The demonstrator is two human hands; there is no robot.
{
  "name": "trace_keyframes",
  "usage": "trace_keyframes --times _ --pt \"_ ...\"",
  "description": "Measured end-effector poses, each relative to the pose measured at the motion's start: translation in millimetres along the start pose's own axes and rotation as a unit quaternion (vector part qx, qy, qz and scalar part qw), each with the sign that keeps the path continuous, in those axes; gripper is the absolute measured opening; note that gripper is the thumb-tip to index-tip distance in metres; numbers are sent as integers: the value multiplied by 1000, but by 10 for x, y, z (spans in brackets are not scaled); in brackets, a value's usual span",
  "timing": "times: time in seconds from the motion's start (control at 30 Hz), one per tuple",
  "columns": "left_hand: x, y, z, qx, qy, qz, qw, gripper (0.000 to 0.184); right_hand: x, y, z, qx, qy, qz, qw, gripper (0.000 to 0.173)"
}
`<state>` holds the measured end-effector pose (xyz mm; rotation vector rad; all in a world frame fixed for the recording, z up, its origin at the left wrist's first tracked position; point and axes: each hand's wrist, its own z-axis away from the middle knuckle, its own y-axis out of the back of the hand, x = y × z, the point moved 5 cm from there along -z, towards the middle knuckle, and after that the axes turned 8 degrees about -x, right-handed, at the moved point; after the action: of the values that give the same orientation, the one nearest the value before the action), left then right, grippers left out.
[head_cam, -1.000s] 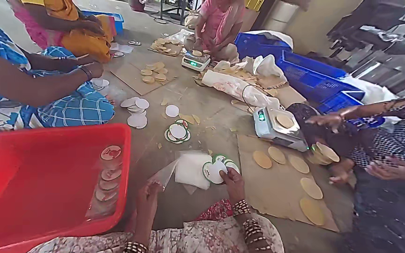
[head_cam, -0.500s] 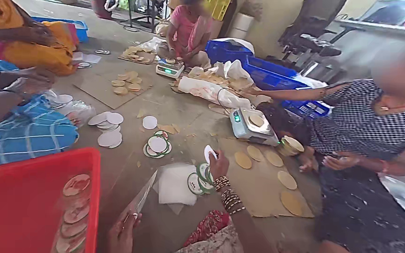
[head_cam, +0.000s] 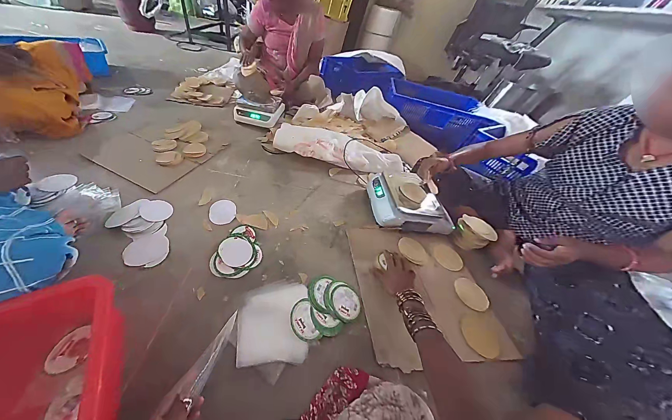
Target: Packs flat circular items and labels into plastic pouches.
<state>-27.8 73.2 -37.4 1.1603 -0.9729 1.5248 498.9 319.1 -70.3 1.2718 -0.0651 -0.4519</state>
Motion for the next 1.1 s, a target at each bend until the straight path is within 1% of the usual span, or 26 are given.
trace_keyframes --times 0.07,0.13,0.23,0.37,0.5,0.53,0.63,0.67,0.73,0.83,0.9,0.97,1.03,1.1 --pt "-15 8 -10 -1 3 -7 1000 35 -47 51 83 -14 7 14 1000 82" --pt "-8 3 -8 -1 5 -8 1000 34 -109 56 259 -53 14 37 998 78" --pt "12 0 -5 11 3 -5 1000 33 -169 -47 690 -95 35 69 993 76" --pt "40 -2 43 6 13 -11 1000 35 -110 -209 1269 -134 51 71 987 77" --pt "49 -7 79 -1 -2 -28 1000 34 -4 -319 1629 -146 59 113 981 72" --pt "51 -9 88 -5 -4 -27 1000 35 15 -316 1687 -153 69 126 978 74" --pt "65 3 110 -5 0 -25 1000 35 50 -306 1805 -166 92 149 970 90" --pt "68 2 118 -6 -1 -25 1000 35 66 -332 1821 -168 93 151 970 89" --pt "77 -1 135 -8 -7 -24 1000 35 82 -364 1842 -170 97 146 970 77" --pt "68 24 147 -1 -8 -38 999 35 123 -384 1843 -176 109 147 967 63" --pt "64 32 169 9 -7 -40 999 34 174 -412 1847 -186 118 154 963 57" --pt "78 19 176 9 -9 -41 999 33 179 -377 1866 -189 125 157 961 56" --pt "82 21 174 5 -13 -46 999 33 120 -221 1933 -185 108 141 967 60" --pt "63 39 178 2 -16 -49 999 34 143 -28 1946 -142 70 79 984 61"
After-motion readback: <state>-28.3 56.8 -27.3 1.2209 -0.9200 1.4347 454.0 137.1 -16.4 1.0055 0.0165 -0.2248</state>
